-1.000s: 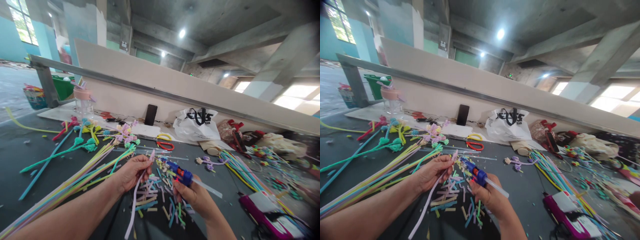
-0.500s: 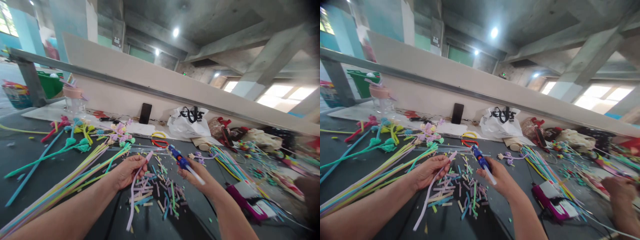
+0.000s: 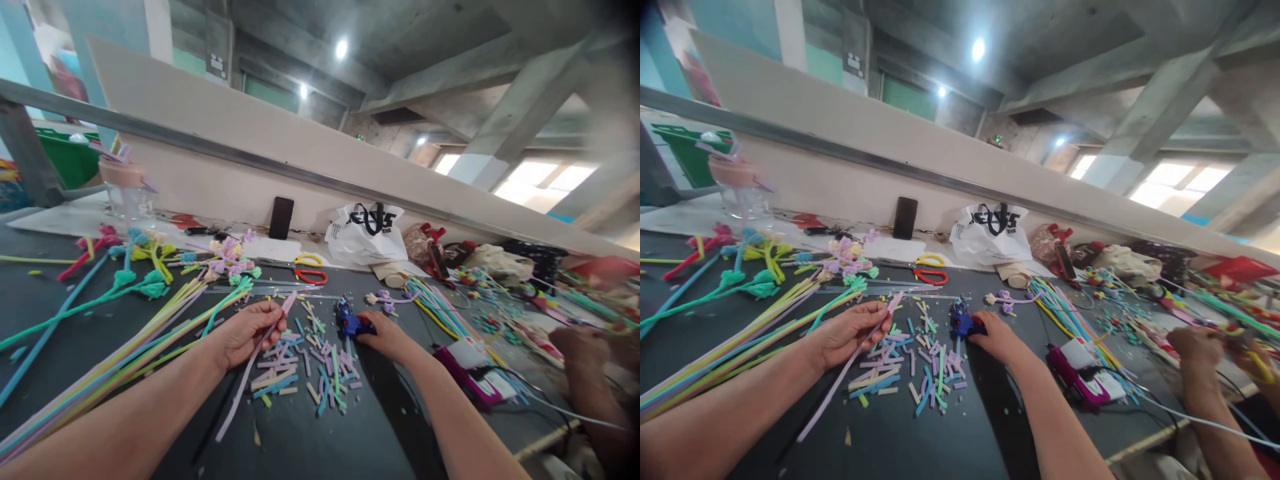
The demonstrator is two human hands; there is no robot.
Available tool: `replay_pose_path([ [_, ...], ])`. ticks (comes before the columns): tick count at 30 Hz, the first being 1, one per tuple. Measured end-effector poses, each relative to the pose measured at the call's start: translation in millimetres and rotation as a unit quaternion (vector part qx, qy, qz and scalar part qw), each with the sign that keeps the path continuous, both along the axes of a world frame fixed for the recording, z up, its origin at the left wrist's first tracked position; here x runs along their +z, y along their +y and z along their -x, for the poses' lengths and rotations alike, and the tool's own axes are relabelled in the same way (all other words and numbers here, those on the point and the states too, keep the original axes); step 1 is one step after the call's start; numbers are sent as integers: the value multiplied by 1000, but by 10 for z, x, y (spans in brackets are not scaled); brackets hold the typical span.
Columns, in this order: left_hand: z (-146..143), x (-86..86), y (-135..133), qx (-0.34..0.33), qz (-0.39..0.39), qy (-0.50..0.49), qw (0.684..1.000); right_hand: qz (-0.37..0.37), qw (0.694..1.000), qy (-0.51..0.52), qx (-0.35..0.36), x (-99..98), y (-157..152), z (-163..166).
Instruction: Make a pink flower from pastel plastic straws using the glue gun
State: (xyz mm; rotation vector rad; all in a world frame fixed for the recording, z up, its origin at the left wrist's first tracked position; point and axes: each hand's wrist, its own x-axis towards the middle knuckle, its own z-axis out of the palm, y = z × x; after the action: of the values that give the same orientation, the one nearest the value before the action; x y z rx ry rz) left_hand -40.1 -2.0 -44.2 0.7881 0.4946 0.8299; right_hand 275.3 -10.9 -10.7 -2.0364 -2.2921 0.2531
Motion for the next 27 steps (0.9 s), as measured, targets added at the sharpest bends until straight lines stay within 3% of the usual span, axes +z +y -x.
replay_pose_path([
  [3,2,14,1,-6,-10,2,1000,-6,1000,-18,-25,79,-22,16],
  [6,0,30,1,-20,-19,-12,1000,-55,996,-36,-57,195,-86,268],
  [7,-1,33,2,-23,-19,-17,999,-85,995,-25,-34,219,-115,416],
  [11,-1,24,18,-17,-18,-27,999,-60,963,98,244,148,-210,1118],
  [14,7,6,42,-13,-24,-42,999,-53,952,87,287,-17,-204,1442],
  [19,11,-6,73,-4,-18,-46,999,-54,952,124,275,-187,-138,1449],
  [27,-45,63,0,3,0,-26,1000,-49,941,296,158,-162,-211,1352],
])
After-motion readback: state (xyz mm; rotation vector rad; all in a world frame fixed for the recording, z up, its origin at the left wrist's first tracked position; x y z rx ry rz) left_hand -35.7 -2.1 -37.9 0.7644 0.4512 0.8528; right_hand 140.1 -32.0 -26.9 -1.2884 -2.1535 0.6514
